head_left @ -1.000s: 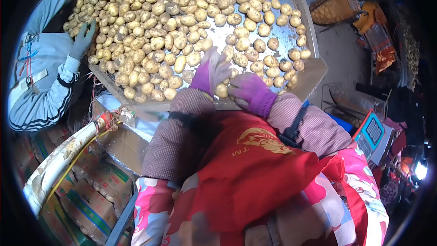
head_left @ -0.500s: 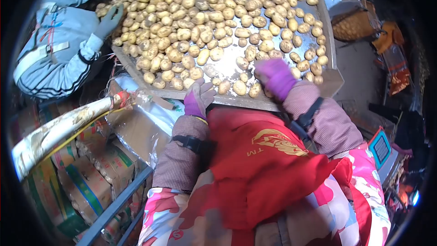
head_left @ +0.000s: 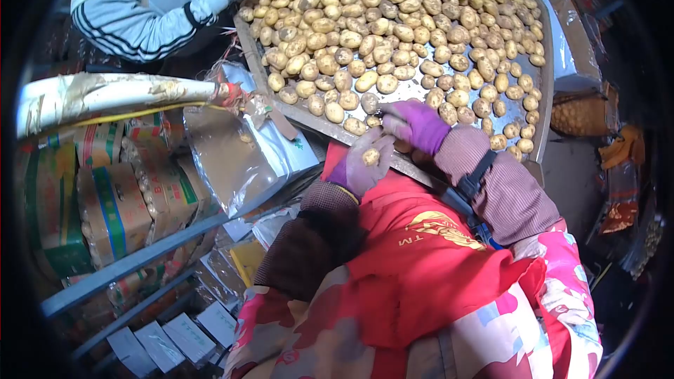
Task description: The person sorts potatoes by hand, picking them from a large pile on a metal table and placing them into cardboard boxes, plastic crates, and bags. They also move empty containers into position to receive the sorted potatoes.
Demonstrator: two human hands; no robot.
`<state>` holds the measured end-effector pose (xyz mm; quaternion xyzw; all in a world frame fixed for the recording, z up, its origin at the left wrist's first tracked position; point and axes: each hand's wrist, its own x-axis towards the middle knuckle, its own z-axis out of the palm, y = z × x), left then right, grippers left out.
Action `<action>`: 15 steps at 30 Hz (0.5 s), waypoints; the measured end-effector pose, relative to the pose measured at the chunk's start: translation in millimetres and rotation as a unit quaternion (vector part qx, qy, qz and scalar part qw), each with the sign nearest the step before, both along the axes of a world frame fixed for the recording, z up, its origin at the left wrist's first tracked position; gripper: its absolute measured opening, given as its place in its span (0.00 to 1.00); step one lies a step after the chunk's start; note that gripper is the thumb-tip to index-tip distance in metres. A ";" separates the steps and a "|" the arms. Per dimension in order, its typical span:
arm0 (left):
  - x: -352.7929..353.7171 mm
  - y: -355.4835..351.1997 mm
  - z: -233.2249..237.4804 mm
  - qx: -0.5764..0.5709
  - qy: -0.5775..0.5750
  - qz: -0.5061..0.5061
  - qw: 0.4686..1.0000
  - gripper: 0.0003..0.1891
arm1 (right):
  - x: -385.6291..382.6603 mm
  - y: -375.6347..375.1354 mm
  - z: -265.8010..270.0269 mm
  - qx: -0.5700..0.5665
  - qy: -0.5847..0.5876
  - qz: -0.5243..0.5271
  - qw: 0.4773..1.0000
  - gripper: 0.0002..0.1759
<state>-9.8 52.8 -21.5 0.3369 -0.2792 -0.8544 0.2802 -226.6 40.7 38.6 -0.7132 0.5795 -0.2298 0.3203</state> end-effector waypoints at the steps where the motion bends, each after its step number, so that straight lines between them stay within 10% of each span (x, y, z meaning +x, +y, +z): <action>1: -2.3 -0.1 -10.1 -0.041 -0.002 0.003 0.999 0.26 | -2.9 -17.0 -22.6 -0.066 -0.005 -0.041 0.997 0.27; 4: 3.1 -3.0 72.1 0.184 0.014 0.095 0.978 0.25 | -61.5 -24.5 -70.4 -0.149 0.182 -0.024 0.972 0.25; 5: 7.5 -6.2 66.7 0.080 -0.090 0.063 0.991 0.23 | -85.7 -9.3 -57.9 -0.315 0.351 0.142 0.870 0.26; 7: 26.7 -21.5 39.6 -0.209 -0.201 -0.018 0.957 0.19 | -92.0 15.4 -32.9 -0.236 0.257 0.007 0.937 0.28; 10: 64.6 -37.8 10.4 -0.618 -0.304 -0.001 0.725 0.17 | -134.4 49.5 -24.1 -0.116 0.236 -0.096 0.960 0.25; 12: 96.1 -26.0 -9.4 -0.588 -0.350 0.010 0.729 0.18 | -183.2 53.6 -39.4 -0.018 0.239 -0.215 0.947 0.20; 15: 111.6 -28.6 -2.4 -0.266 -0.266 0.076 0.924 0.18 | -219.8 2.1 -22.7 -0.032 0.303 -0.271 0.913 0.20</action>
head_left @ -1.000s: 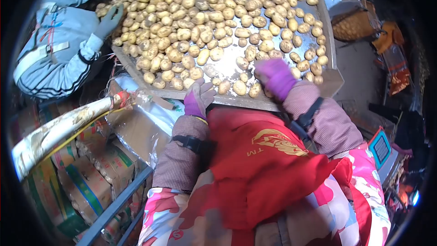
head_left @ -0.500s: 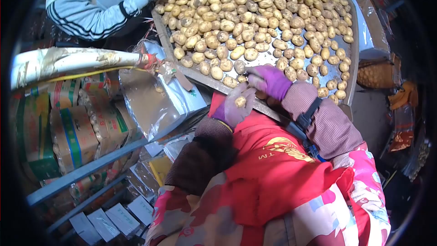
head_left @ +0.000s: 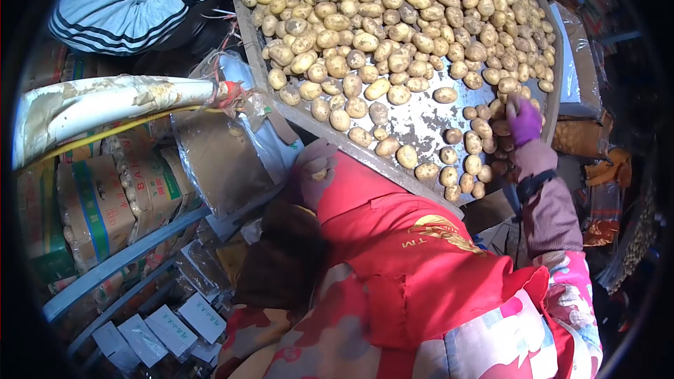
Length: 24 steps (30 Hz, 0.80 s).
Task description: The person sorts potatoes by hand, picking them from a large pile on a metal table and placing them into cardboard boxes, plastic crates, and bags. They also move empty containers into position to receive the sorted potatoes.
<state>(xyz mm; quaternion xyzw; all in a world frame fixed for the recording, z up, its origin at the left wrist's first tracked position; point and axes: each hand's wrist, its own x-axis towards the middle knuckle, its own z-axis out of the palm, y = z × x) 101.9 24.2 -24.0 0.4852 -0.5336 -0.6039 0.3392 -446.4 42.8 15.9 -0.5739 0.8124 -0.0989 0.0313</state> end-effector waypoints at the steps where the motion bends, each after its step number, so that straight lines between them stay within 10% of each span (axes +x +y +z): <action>1: -7.3 -4.9 33.0 0.146 0.095 0.078 0.982 0.18 | 3.3 -22.6 -4.6 -0.081 -0.016 0.048 0.995 0.22; 2: -19.9 -13.6 60.8 0.288 0.189 0.153 0.926 0.19 | 22.5 -48.1 0.5 -0.160 -0.030 0.095 0.982 0.24; 3: -22.7 -29.3 54.4 0.040 0.044 0.057 0.997 0.20 | 33.4 -68.9 -5.8 -0.058 -0.100 0.036 0.993 0.28; 5: -23.5 -66.3 40.8 -0.446 -0.244 -0.142 0.849 0.22 | 59.1 -100.5 -33.5 -0.015 -0.105 0.002 0.994 0.33; 7: -45.2 -74.9 67.7 -0.049 -0.055 -0.080 0.994 0.24 | 99.6 -83.3 -38.8 -0.015 0.024 0.070 0.997 0.35; 8: -56.1 -79.8 78.0 0.155 0.048 -0.039 0.986 0.25 | 114.2 -66.5 -18.1 0.034 0.094 0.115 0.988 0.36; 14: -48.4 -43.5 -3.3 0.263 0.227 0.004 0.938 0.24 | 152.8 7.4 8.0 0.091 0.046 0.175 0.979 0.20; 15: -48.4 -29.6 -21.9 0.233 0.225 0.000 0.946 0.22 | 169.4 8.3 -2.3 0.086 0.002 0.186 0.979 0.18; 16: -48.1 -15.5 -42.0 0.203 0.223 -0.002 0.954 0.21 | 185.6 20.8 -30.3 -0.175 -0.114 0.330 0.921 0.17; 17: -48.8 -19.0 -46.7 0.151 0.098 -0.148 0.973 0.21 | 224.6 7.7 12.7 0.104 -0.241 0.246 0.933 0.17; 18: -49.9 -22.4 -49.5 0.064 -0.017 -0.287 0.956 0.21 | 256.9 4.2 -8.5 0.067 -0.189 0.265 0.943 0.18; 19: -36.2 -10.7 -68.6 0.163 0.212 -0.253 0.930 0.21 | 269.1 -4.3 -25.8 0.152 -0.146 0.280 0.937 0.19; 21: -35.2 -9.1 -39.0 0.008 0.209 -0.264 0.942 0.22 | 285.1 -30.0 -8.5 0.208 -0.084 0.289 0.931 0.16; 24: -31.5 7.4 7.5 -0.439 -0.244 -0.295 0.813 0.25 | 289.1 -34.7 -12.7 0.183 -0.052 0.269 0.944 0.10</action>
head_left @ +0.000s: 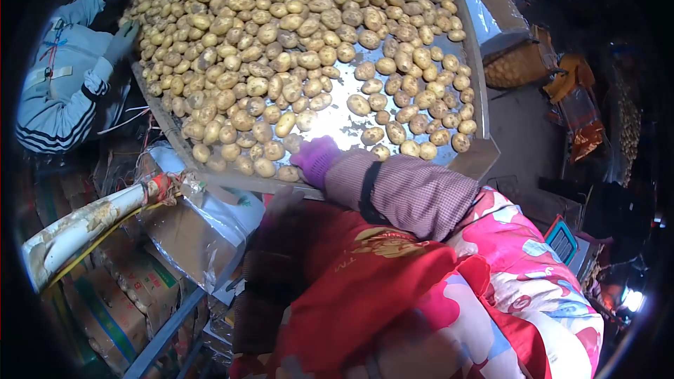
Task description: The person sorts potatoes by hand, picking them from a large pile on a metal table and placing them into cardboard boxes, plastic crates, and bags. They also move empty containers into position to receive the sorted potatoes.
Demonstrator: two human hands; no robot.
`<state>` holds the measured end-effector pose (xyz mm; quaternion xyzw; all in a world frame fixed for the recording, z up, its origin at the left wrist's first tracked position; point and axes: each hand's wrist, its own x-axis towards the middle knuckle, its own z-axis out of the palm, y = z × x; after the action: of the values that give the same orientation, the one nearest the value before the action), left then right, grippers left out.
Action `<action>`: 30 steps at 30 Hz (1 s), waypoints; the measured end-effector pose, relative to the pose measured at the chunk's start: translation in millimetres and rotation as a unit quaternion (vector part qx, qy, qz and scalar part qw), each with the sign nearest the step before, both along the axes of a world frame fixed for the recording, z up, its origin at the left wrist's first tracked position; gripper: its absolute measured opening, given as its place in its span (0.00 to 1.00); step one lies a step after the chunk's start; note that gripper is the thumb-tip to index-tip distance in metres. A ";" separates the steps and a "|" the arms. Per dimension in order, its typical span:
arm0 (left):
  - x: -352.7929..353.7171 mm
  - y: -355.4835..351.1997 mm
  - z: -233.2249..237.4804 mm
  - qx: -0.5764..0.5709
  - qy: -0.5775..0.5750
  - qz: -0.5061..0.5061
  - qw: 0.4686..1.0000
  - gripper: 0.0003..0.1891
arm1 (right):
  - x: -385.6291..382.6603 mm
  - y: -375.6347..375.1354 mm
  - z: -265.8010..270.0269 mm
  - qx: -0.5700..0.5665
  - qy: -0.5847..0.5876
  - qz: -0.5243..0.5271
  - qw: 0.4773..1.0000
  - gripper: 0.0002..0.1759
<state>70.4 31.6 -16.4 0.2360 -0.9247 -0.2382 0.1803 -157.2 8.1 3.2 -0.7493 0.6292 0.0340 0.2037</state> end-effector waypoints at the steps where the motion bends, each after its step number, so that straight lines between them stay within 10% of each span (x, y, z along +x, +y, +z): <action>1: 4.9 1.0 -5.6 0.021 -0.001 -0.003 1.000 0.25 | -2.9 -6.8 -7.0 0.017 -0.003 -0.011 1.000 0.10; 4: 12.8 4.2 -21.8 0.282 0.026 0.023 0.959 0.23 | -9.8 -17.4 -2.3 0.092 -0.074 -0.078 0.990 0.09; 7: -4.9 4.2 0.6 0.676 0.200 0.185 0.685 0.23 | -34.3 10.3 15.9 0.072 -0.316 -0.164 0.932 0.12; 9: -47.7 5.6 42.7 0.661 0.213 0.193 0.693 0.23 | -36.7 36.8 37.6 -0.015 -0.368 -0.058 0.928 0.14; 10: -69.2 0.0 65.9 0.502 0.161 0.134 0.839 0.24 | -43.3 41.4 43.3 -0.062 -0.388 -0.001 0.919 0.15; 12: -80.7 -6.2 75.9 0.423 0.114 0.100 0.893 0.23 | -82.3 27.6 29.2 -0.017 -0.360 -0.096 0.928 0.18; 13: -76.2 -5.9 72.7 0.526 0.123 0.129 0.832 0.21 | -118.9 6.6 12.7 -0.153 -0.260 -0.142 0.943 0.17; 16: -42.4 1.6 61.4 0.749 0.196 0.176 0.609 0.18 | -251.7 -12.2 30.6 -0.084 -0.251 -0.458 0.849 0.24; 18: 1.0 13.6 54.0 0.813 0.318 0.157 0.462 0.18 | -280.0 -7.5 13.3 -0.074 -0.171 -0.490 0.852 0.29; 22: 125.5 44.7 42.6 0.794 0.248 0.322 0.452 0.14 | -227.3 40.9 36.7 -0.023 -0.034 -0.396 0.918 0.33; 23: 155.7 58.0 41.1 0.777 0.224 0.369 0.458 0.13 | -216.9 74.0 5.3 -0.207 -0.007 -0.340 0.917 0.30; 28: 224.9 123.9 28.0 0.723 0.091 0.505 0.463 0.11 | -224.4 147.0 -3.6 -0.270 -0.017 -0.130 0.954 0.16; 30: 227.9 138.0 22.3 0.718 0.047 0.515 0.465 0.12 | -232.8 160.2 12.0 -0.152 -0.049 -0.237 0.958 0.10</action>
<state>298.3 169.6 5.9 0.7045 -0.1290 -0.6932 0.0807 -390.0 168.4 15.2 -0.6013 0.7758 -0.1483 0.1207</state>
